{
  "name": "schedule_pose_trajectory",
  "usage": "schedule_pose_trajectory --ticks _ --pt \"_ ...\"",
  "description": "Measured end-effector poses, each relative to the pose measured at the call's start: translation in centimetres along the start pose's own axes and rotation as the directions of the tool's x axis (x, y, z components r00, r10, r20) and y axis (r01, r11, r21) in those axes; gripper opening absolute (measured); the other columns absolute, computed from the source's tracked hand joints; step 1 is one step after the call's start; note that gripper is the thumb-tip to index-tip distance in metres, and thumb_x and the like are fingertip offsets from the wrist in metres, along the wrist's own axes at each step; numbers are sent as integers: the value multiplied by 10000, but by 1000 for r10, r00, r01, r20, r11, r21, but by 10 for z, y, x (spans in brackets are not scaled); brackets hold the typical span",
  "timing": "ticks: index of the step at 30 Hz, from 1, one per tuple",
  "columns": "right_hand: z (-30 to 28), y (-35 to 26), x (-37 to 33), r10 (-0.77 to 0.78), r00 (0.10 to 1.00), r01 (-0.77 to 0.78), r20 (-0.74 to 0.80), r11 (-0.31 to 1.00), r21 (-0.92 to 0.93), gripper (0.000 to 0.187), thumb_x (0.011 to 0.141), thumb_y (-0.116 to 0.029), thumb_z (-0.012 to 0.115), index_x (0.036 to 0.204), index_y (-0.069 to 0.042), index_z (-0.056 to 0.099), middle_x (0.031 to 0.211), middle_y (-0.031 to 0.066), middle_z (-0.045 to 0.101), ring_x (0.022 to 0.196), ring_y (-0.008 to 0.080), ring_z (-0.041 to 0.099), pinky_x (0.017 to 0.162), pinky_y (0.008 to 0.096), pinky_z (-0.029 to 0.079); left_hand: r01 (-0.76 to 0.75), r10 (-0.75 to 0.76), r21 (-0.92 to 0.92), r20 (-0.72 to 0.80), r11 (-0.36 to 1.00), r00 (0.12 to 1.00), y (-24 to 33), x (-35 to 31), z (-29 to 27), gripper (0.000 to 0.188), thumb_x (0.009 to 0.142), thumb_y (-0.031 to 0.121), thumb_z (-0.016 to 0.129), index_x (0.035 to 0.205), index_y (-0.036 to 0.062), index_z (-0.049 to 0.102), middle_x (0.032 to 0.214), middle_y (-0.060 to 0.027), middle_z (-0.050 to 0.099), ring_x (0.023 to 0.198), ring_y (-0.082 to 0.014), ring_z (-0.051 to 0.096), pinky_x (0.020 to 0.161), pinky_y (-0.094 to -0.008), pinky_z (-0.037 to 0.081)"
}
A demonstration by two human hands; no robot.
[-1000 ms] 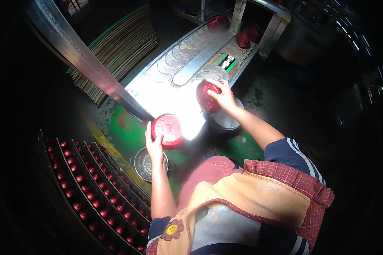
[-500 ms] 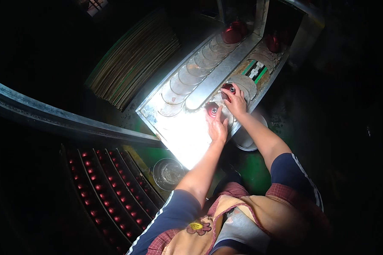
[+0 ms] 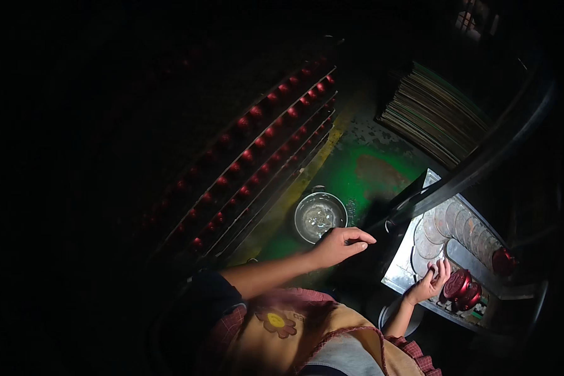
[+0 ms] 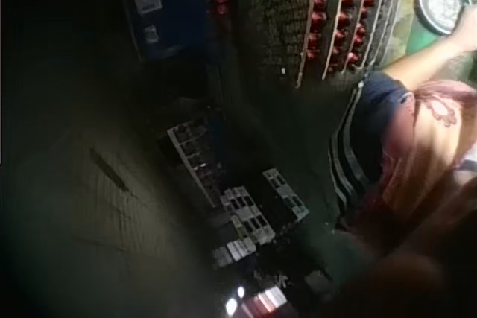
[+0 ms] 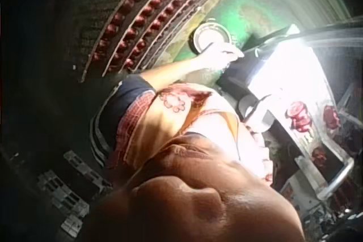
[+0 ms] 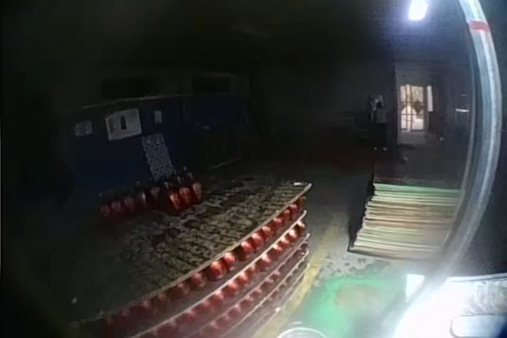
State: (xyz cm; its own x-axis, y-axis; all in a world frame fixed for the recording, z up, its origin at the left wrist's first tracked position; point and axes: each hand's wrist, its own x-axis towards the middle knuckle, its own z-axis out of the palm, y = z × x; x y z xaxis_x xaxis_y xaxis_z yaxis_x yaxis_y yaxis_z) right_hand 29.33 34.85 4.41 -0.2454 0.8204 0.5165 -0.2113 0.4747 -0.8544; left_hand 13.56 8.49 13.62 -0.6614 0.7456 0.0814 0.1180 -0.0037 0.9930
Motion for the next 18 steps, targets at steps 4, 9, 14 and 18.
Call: schedule_pose_trajectory --ticks 4,9,14,18 --pt "187 -85 -43 -73 936 -12 345 971 239 261 919 101 555 1129 -3 670 1300 113 517 1090 181 567 858 290 529 -51 34 -32 -396 998 918 49 -95 -183 223 952 91 628 1159 47 697 1035 -10 702 932 -90 633 817 -240 501" --pt "392 -206 -75 -273 633 -62 724 915 399 336 837 177 559 1093 1 687 1207 119 562 1096 200 579 859 284 526 76 190 252 -867 965 461 88 -208 -435 358 961 165 662 1315 126 628 1107 -23 647 903 -72 594 806 -248 506" --pt "595 -279 -140 -541 268 -10 797 826 564 504 765 178 591 1203 -58 665 1237 115 555 1112 225 602 877 286 529 493 468 527 -848 693 249 80 -257 -646 453 957 173 650 1401 158 560 1346 -114 572 1200 -248 562 992 -380 467" --pt "769 -347 -221 -730 32 104 683 682 724 549 812 -75 699 1341 -176 591 1350 148 526 1250 331 515 1049 432 450 751 477 514 -825 414 302 71 -247 -770 528 912 232 672 1419 178 535 1439 -149 514 1326 -324 486 1085 -418 415"
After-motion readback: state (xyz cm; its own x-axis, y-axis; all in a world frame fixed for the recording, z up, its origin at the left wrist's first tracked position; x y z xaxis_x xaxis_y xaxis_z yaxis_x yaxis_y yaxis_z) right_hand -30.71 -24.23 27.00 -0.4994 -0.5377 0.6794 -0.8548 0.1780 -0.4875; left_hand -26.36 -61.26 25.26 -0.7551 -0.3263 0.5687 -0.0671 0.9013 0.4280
